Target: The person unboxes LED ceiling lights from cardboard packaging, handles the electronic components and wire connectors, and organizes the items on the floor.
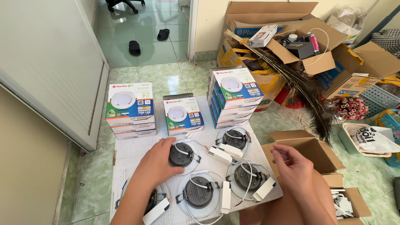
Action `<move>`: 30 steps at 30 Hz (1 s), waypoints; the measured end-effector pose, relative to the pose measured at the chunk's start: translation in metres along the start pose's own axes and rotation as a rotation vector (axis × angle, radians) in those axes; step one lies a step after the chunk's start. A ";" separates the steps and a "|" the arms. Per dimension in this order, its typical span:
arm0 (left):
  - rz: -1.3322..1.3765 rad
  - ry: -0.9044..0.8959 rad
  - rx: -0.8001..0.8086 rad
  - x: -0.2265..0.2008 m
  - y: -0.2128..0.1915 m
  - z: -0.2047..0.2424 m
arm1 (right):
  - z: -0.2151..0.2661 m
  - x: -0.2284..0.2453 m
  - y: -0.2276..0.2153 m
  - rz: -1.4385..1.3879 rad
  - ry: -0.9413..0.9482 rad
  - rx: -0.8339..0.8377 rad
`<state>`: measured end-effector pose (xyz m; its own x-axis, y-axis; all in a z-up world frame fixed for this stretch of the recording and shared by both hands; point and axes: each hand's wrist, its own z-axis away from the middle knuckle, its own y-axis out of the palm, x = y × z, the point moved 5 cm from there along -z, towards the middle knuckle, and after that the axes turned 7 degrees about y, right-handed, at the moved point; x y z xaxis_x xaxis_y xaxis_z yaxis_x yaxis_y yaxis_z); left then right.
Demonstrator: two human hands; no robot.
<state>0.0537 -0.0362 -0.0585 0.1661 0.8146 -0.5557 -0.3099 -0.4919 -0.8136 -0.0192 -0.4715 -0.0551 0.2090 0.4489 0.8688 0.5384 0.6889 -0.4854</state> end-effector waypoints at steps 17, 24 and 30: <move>0.179 0.104 -0.135 0.044 -0.009 -0.006 | 0.006 0.000 0.006 -0.018 -0.111 0.029; 0.219 0.107 -0.244 0.023 -0.036 0.008 | 0.033 0.034 0.019 -0.041 -0.249 0.074; 0.536 0.152 -0.197 -0.026 -0.058 0.030 | 0.043 0.105 0.075 -0.008 -0.001 0.451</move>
<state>0.0393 -0.0198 0.0087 0.1712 0.3908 -0.9044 -0.2105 -0.8823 -0.4211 0.0078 -0.3485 -0.0042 0.2052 0.4427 0.8729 0.1302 0.8716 -0.4726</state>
